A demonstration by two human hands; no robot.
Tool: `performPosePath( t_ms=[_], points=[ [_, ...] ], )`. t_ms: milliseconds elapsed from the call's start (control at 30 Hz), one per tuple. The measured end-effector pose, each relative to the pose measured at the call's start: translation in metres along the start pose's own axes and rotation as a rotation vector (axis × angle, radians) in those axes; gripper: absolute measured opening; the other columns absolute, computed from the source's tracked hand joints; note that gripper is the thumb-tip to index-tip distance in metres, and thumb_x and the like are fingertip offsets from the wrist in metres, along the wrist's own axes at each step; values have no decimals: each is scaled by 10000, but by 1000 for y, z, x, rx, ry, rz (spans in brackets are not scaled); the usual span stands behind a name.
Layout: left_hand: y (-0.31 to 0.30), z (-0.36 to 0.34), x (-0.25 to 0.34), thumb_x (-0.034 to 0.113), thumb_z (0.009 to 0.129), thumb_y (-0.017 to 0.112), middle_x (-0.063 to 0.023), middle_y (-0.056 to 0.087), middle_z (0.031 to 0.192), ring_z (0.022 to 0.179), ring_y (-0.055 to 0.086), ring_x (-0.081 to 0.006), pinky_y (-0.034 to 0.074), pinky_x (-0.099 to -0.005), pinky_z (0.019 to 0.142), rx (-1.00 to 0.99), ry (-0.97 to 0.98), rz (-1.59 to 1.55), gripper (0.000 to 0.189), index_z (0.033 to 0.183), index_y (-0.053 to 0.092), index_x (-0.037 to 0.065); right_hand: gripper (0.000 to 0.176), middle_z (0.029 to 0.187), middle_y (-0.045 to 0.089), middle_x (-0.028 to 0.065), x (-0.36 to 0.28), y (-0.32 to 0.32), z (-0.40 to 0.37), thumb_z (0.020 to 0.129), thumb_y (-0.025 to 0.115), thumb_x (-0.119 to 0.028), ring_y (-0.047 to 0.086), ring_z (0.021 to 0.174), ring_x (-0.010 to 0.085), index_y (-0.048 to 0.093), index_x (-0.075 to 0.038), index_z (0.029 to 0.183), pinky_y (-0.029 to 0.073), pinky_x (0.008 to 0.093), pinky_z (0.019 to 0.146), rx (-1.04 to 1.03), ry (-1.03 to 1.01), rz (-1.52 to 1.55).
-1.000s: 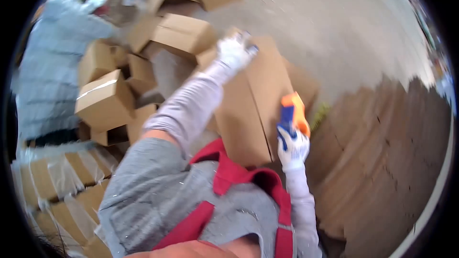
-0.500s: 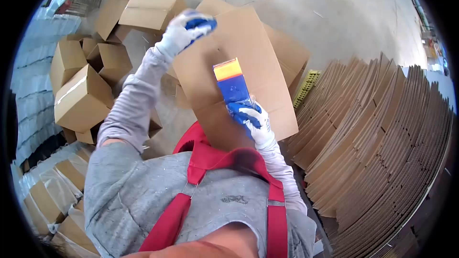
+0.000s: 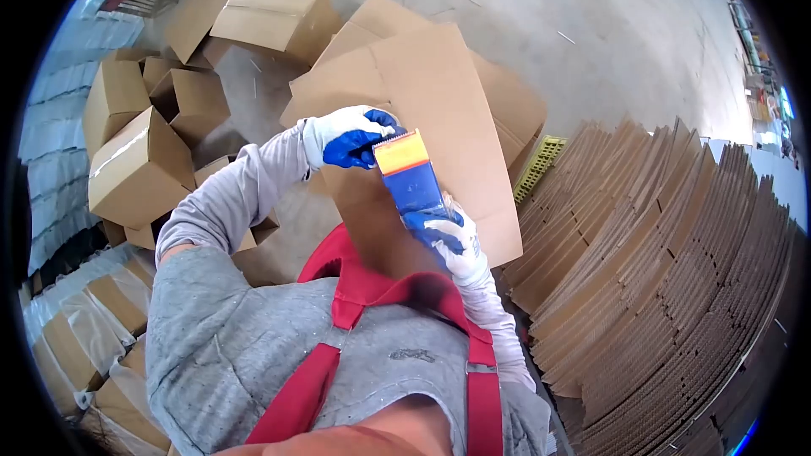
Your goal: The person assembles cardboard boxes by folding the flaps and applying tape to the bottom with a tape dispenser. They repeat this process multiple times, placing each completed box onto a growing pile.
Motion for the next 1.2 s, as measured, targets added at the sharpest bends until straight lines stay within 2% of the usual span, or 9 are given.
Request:
performPosePath(
  t_ms=[33, 100, 167, 267, 400, 600, 767, 1100, 1200],
  points=[
    [-4, 9, 12, -38, 758, 605, -42, 562, 874, 605, 546, -72, 466, -232, 545, 1, 0, 1, 363, 1115, 604, 30, 217, 1072, 638, 187, -7, 0, 5, 796, 567, -107, 594, 1011, 336, 627, -24, 987, 423, 444, 923, -1, -1, -1],
    [-15, 24, 23, 33, 765, 627, -56, 588, 795, 641, 591, -136, 495, -281, 587, 29, -1033, -307, 195, 958, 658, 40, 254, 1074, 638, 169, -26, 1, 19, 823, 570, -137, 613, 967, 296, 637, -9, 1032, 463, 385, 868, -7, 123, -7],
    [-26, 20, 0, 147, 781, 645, -94, 607, 754, 712, 621, -235, 508, -348, 654, 261, -307, 491, 107, 813, 664, 46, 270, 1067, 641, 159, -47, 8, 40, 834, 573, -147, 619, 950, 273, 639, -12, 1059, 475, 355, 843, 87, 205, 26],
    [-104, 38, -24, 318, 817, 639, -107, 624, 829, 820, 614, -295, 500, -398, 720, 443, -469, 881, 245, 810, 677, 77, 291, 1058, 649, 142, -56, 13, 57, 845, 577, -129, 628, 923, 232, 647, -15, 1104, 488, 318, 824, 250, 297, 37],
    [-116, 50, -88, 387, 877, 544, -148, 660, 987, 933, 622, -311, 490, -400, 817, -69, -1048, 706, 347, 1000, 680, 93, 296, 1047, 658, 127, -47, 14, 67, 826, 580, -114, 619, 956, 240, 652, -24, 1099, 477, 321, 848, 297, 329, -9],
    [-104, -13, -277, 460, 884, 492, -147, 605, 1182, 1095, 571, -314, 437, -412, 933, -33, -1051, 946, 454, 1135, 641, 113, 286, 1037, 659, 119, -43, 15, 75, 828, 560, -109, 612, 984, 245, 655, -40, 1089, 466, 321, 866, 286, 195, -66],
    [-104, 77, -77, 583, 883, 381, -147, 630, 1119, 1056, 578, -346, 444, -426, 921, 144, -989, 708, 581, 1081, 642, 103, 275, 1080, 650, 116, -33, 18, 78, 842, 576, -140, 605, 1017, 275, 650, -54, 1092, 452, 338, 896, 330, 223, -38],
    [-49, 76, -41, 437, 913, 460, -182, 632, 1082, 1008, 596, -340, 451, -423, 887, 350, -808, 940, 449, 1105, 625, 67, 290, 1075, 623, 182, -43, 39, -328, 785, 648, -250, 583, 1017, 346, 674, -71, 1012, 439, 419, 904, 348, 677, -9],
    [-20, 82, -9, 460, 921, 424, -180, 644, 1044, 996, 601, -338, 459, -423, 875, 702, -553, 1299, 466, 1056, 643, 71, 277, 1049, 634, 171, -39, 46, -284, 780, 652, -200, 572, 1063, 325, 675, -73, 1026, 433, 406, 921, 314, 649, -300]
  ],
)
Point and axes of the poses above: each hand's wrist, its own z-axis towards the middle knuckle, its own y-axis out of the palm, x = y × z, the point moved 1 cm from there along z, towards the middle knuckle
